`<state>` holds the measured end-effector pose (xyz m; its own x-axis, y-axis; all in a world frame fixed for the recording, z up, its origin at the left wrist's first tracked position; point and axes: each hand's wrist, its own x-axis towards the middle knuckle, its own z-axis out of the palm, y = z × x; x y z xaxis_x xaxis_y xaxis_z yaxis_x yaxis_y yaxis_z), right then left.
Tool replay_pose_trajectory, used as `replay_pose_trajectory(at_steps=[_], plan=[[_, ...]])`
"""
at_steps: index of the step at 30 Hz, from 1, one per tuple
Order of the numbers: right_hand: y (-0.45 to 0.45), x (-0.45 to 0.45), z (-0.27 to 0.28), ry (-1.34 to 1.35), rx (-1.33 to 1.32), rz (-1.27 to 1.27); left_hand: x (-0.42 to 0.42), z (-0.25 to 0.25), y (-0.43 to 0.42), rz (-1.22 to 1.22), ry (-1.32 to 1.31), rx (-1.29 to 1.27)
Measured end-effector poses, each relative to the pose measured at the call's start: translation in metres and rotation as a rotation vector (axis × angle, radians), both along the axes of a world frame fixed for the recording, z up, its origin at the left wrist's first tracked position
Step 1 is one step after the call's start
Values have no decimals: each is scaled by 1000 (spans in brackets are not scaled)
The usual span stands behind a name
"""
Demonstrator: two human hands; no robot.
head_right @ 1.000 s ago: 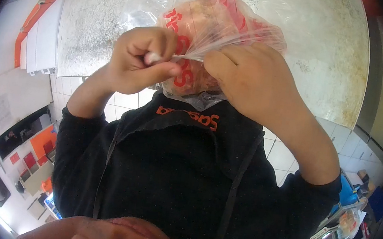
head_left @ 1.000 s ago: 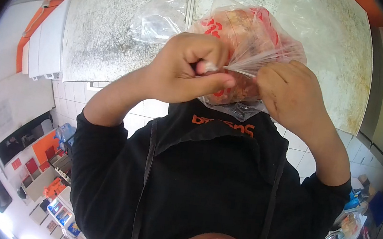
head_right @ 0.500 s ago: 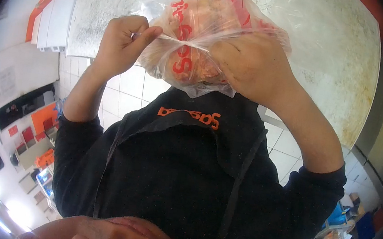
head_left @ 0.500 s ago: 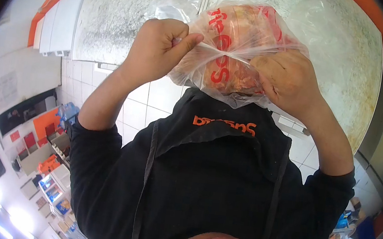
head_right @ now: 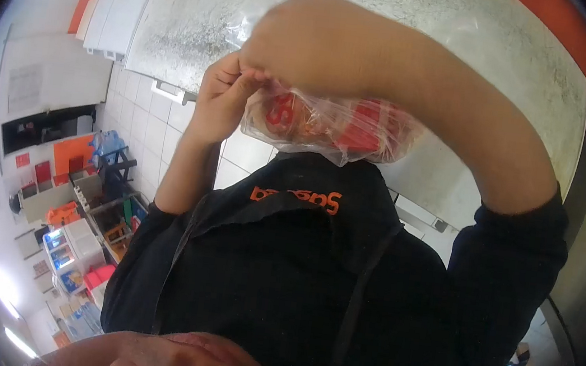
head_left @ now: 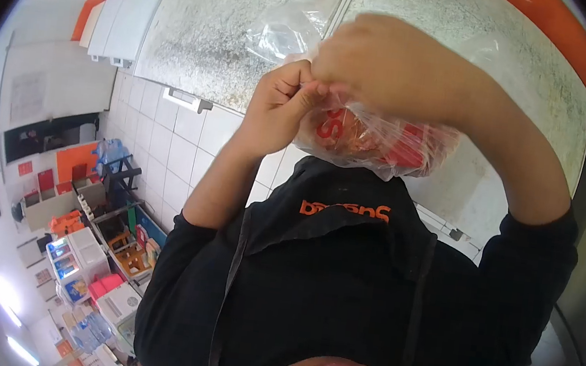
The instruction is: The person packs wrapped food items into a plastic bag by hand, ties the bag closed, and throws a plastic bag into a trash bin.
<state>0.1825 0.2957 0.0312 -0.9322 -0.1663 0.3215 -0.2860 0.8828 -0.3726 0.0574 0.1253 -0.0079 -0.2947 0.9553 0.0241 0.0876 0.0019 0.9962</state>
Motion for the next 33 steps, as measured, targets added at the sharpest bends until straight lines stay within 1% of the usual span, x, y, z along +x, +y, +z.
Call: replay_pose_trajectory(at_steps=[2, 4, 5, 7, 8, 10, 12, 14, 15, 17, 18, 19, 20, 22, 24, 26, 27, 29, 33], plan=[[7, -12, -9, -28, -3, 36, -1, -3, 0, -14, -51, 28], [10, -17, -25, 195, -95, 87, 2, -2, -2, 5, -32, 10], [11, -17, -30, 191, -97, 98, 4, -2, -3, 12, -16, -11], [8, -17, -35, 493, -145, 36, 8, -9, -6, 44, -3, 31], [6, -14, -33, 486, -153, 49, 10, -12, -7, 62, 16, 76], [2, -5, -17, 532, 13, -59, 15, -10, -5, 103, 10, 78], [-1, -2, -34, 494, 0, -81, 16, -10, -6, 141, 4, 78], [-5, 0, -46, 457, -8, -111, 14, -13, -5, 97, 120, 151], [-8, -1, -50, 437, -53, -144, 13, -14, -4, 103, 116, 147], [-16, 0, -55, 409, -103, -177, 12, -15, -3, 96, 235, 175], [-22, 0, -55, 379, -160, -222, 12, -15, -2, 98, 230, 169], [-26, 2, -56, 348, -215, -267, 14, -15, 0, 119, 278, 201], [-27, 4, -55, 344, -216, -269, 14, -16, 1, 140, 327, 236], [-28, 9, -51, 216, -318, -245, 14, -17, 1, 154, 321, 250], [-37, 13, -48, 211, -330, -281, 14, -17, 0, 173, 316, 267], [-42, 14, -48, 204, -349, -322, 12, -14, -4, 155, 391, 268], [-42, 14, -49, 173, -369, -329, 8, -16, -6, 151, 386, 265], [-42, 16, -50, 138, -390, -344, 1, -20, -11, 47, 498, 280], [-35, 11, -51, 89, -408, -288, -2, -17, -12, 37, 517, 308]])
